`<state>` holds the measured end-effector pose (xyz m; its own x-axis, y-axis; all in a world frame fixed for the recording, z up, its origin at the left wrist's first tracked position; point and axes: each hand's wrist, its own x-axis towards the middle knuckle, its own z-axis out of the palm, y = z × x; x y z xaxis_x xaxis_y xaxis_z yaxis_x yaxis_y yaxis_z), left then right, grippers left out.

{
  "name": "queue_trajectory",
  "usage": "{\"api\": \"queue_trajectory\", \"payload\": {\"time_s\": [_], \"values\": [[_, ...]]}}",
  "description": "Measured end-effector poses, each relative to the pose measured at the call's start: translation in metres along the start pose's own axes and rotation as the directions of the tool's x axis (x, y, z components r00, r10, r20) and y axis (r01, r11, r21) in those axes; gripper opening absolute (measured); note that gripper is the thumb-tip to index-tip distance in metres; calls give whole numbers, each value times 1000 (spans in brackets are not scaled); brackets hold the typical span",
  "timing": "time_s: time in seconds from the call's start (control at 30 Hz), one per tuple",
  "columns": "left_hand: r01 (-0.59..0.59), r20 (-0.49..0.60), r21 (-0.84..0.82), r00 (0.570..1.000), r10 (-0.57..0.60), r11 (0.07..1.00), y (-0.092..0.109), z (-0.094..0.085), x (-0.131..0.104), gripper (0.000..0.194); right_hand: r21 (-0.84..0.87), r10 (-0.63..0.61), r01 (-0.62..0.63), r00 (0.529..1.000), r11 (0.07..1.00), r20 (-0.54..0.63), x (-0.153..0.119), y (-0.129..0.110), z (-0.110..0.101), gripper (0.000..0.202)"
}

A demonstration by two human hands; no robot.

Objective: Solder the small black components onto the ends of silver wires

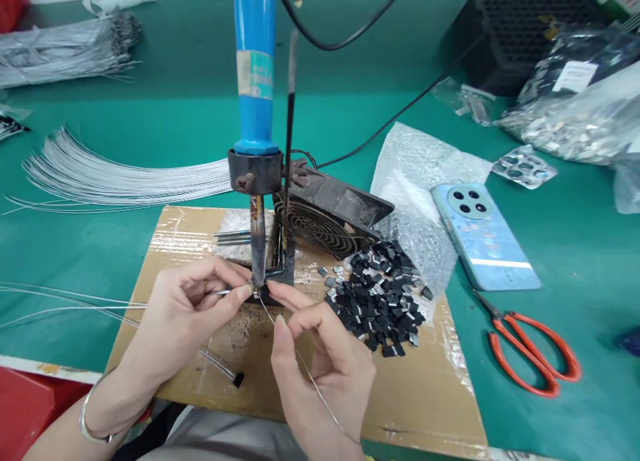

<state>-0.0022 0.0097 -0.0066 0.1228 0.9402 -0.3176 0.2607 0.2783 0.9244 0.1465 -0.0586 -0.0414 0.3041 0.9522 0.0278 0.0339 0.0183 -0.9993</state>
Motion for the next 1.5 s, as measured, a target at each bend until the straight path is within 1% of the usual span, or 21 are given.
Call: {"api": "queue_trajectory", "payload": {"time_s": [0.23, 0.5, 0.73, 0.93, 1.33, 1.5], "values": [[-8, -8, 2, 1000, 8, 1000, -2, 0, -2, 8, 9, -10, 9, 1000, 1000, 14, 0, 0, 1, 22], [-13, -17, 5, 1000, 14, 1000, 0, -1, -2, 9, 40, 9, -9, 1000, 999, -4, 1, 0, 2, 20], [-5, -28, 15, 1000, 5, 1000, 0, -1, -1, 8, -9, 20, -20, 1000, 1000, -9, 1, -1, 2, 20], [-9, -15, 30, 1000, 9, 1000, 0, 0, -1, 8, 38, 14, -14, 1000, 999, 9, 2, 1, 2, 20], [-5, -12, 45, 1000, 6, 999, -2, -2, -5, 10, 68, 33, -32, 999, 997, -14, 0, 0, 4, 20], [-12, -21, 52, 1000, 13, 999, -1, -1, -4, 9, 49, 38, -37, 999, 998, -24, 0, -1, 4, 19]]}}
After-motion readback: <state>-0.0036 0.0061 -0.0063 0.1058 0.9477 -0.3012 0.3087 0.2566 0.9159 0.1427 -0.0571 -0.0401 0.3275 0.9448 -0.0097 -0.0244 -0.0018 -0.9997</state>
